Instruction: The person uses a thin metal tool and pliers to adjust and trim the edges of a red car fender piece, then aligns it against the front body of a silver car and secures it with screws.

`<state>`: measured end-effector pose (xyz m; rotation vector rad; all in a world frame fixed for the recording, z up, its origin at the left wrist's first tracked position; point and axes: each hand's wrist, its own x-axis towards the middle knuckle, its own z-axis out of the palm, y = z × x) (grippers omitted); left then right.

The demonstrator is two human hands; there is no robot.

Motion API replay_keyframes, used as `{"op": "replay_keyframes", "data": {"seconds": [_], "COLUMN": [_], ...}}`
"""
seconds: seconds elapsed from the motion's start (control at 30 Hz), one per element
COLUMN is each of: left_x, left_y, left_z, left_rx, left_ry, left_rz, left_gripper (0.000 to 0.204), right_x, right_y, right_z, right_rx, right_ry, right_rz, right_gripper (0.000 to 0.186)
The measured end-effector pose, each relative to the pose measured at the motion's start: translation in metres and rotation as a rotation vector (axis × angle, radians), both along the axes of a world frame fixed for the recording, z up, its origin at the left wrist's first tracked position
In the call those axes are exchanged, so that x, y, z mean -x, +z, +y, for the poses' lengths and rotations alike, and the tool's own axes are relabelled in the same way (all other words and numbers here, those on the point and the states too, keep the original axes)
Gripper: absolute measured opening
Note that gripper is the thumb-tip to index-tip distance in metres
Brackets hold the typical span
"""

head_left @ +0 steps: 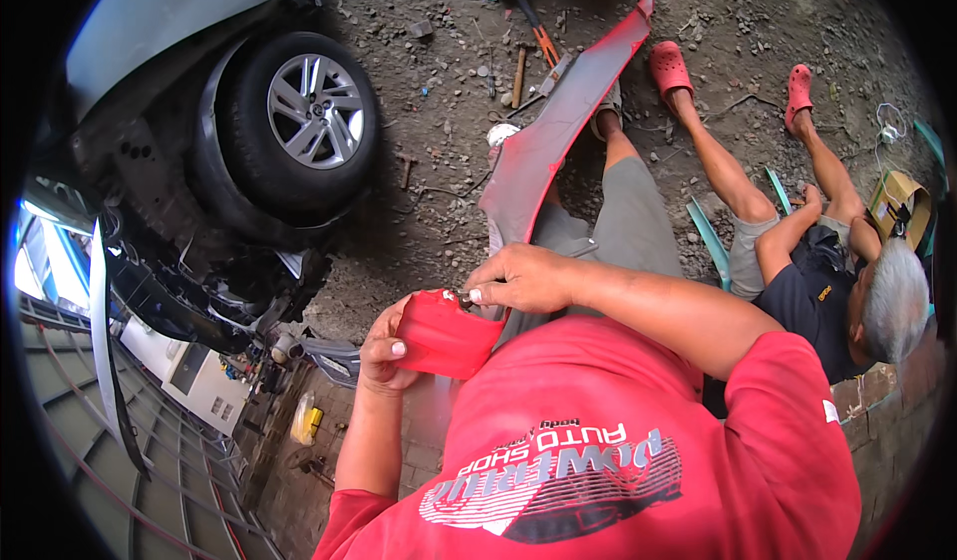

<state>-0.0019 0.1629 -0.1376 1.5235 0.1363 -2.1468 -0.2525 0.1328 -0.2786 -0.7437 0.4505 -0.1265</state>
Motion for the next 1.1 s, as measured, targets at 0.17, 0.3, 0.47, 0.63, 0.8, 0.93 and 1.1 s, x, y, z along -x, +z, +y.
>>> {"op": "replay_keyframes", "data": {"seconds": [0.17,0.3,0.47,0.63,0.8,0.93,1.1], "left_x": [-0.001,-0.001,-0.001,0.001,0.002,0.0,0.003], "left_y": [0.001,-0.001,0.001,0.004,0.005,0.0,0.003], "left_z": [0.002,0.002,0.0,0.001,0.002,0.009,0.014], "left_rx": [-0.013,-0.008,-0.02,-0.021,-0.017,0.006,0.007], "left_ry": [0.007,0.003,0.011,0.042,0.04,0.02,0.039], "left_rz": [-0.019,0.001,-0.01,-0.027,-0.035,0.009,-0.027], "left_gripper": [0.089,0.089,0.088,0.086,0.084,0.083,0.084], "right_x": [-0.003,-0.001,-0.004,-0.01,-0.02,-0.024,-0.01], "right_y": [0.002,0.004,0.001,0.0,-0.016,-0.025,-0.013], "right_z": [-0.002,-0.002,0.002,0.004,0.01,0.002,-0.009], "right_rx": [0.073,0.07,0.062,-0.025,-0.199,-0.335,-0.07], "right_ry": [0.004,0.038,-0.005,-0.107,-0.064,0.083,0.077], "right_rz": [-0.03,-0.005,-0.032,-0.089,-0.175,-0.201,-0.104], "right_gripper": [0.035,0.035,0.035,0.035,0.036,0.038,0.037]}}
